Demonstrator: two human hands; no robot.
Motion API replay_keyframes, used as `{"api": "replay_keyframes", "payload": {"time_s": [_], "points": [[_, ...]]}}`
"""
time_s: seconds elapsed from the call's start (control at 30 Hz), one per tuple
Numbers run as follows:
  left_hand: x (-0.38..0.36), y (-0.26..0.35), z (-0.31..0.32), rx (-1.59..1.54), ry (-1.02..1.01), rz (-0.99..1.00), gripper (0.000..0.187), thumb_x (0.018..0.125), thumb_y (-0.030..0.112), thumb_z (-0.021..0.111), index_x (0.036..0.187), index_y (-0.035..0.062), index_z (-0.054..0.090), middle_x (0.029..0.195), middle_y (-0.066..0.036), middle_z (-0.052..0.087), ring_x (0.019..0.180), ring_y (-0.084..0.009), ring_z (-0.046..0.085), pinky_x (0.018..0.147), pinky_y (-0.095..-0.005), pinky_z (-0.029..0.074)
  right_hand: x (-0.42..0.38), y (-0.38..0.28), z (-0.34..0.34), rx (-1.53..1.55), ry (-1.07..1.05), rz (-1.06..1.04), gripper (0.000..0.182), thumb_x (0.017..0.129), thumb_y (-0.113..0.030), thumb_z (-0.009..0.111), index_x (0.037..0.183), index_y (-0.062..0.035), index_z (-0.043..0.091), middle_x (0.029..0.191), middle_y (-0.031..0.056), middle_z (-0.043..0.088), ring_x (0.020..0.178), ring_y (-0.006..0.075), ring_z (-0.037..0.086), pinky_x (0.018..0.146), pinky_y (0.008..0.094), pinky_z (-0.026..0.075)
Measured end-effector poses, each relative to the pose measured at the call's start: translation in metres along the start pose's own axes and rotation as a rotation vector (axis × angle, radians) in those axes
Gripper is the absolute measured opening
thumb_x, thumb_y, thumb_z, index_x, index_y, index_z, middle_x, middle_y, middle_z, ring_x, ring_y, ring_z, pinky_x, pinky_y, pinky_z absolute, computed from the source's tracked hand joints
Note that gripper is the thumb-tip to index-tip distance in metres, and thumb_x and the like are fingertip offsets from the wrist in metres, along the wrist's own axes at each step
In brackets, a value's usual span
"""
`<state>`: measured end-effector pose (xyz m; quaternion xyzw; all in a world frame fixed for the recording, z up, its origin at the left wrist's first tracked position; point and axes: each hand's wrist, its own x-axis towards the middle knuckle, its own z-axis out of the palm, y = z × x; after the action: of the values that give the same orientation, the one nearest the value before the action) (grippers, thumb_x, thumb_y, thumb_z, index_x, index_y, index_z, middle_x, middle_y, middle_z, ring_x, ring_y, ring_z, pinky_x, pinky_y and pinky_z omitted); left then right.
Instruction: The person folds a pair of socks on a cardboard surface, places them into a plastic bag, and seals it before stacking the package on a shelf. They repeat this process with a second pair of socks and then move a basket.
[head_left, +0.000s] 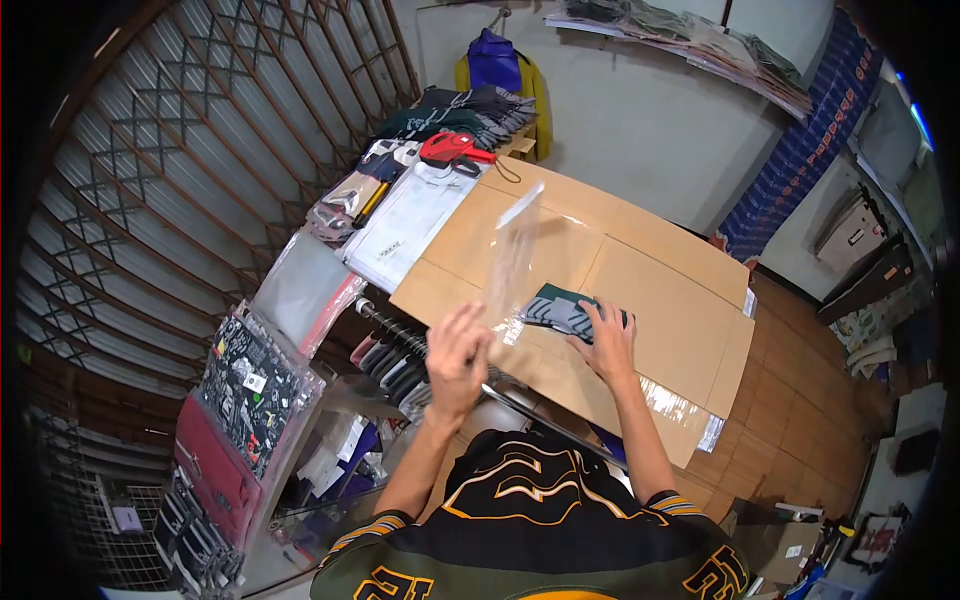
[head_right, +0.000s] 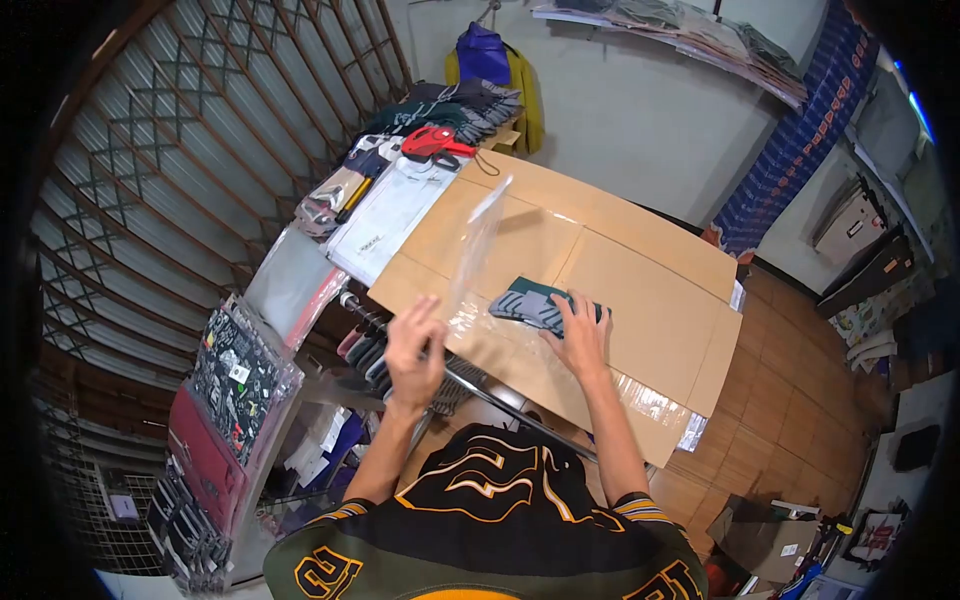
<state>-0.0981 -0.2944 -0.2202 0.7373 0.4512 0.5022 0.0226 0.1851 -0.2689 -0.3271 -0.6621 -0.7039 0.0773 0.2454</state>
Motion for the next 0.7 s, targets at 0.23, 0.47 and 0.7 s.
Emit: {"api": "replay_keyframes", "payload": {"time_s": [0.23, 0.47, 0.7], "points": [[-0.044, -0.038, 0.089, -0.011, -0.398, -0.050, 0.018, 0.092, 0.016, 0.082, 0.110, 0.0116, 0.082, 0.141, -0.018, 0.069, 0.137, -0.0462, 0.059, 0.114, -0.0561, 0.043, -0.026, 0.024, -0.014, -0.064, 0.130, 0.256, 0.073, 0.077, -0.036, 0.092, 0.140, -0.0144, 0.064, 0.142, 0.0160, 0.058, 0.136, 0.0356, 0.051, 0.118, 0.0664, 0.028], [-0.052, -0.044, 0.142, -0.104, -0.643, -0.030, 0.027, 0.094, 0.028, 0.081, 0.119, 0.0173, 0.082, 0.153, -0.020, 0.060, 0.148, -0.0480, 0.047, 0.121, -0.0696, 0.029, -0.063, 0.063, -0.026, -0.178, 0.280, 0.470, 0.076, 0.073, -0.038, 0.093, 0.139, -0.0127, 0.063, 0.140, 0.0163, 0.057, 0.136, 0.0366, 0.049, 0.115, 0.0607, 0.029], [-0.044, -0.055, 0.156, -0.176, -0.585, -0.096, 0.055, 0.090, 0.038, 0.083, 0.140, 0.0186, 0.071, 0.160, -0.019, 0.053, 0.156, -0.0478, 0.036, 0.123, -0.0767, 0.017, -0.070, 0.067, -0.038, -0.185, 0.268, 0.542, 0.083, 0.072, -0.036, 0.092, 0.144, -0.0109, 0.057, 0.142, 0.0186, 0.056, 0.137, 0.0374, 0.050, 0.114, 0.0622, 0.030]]}}
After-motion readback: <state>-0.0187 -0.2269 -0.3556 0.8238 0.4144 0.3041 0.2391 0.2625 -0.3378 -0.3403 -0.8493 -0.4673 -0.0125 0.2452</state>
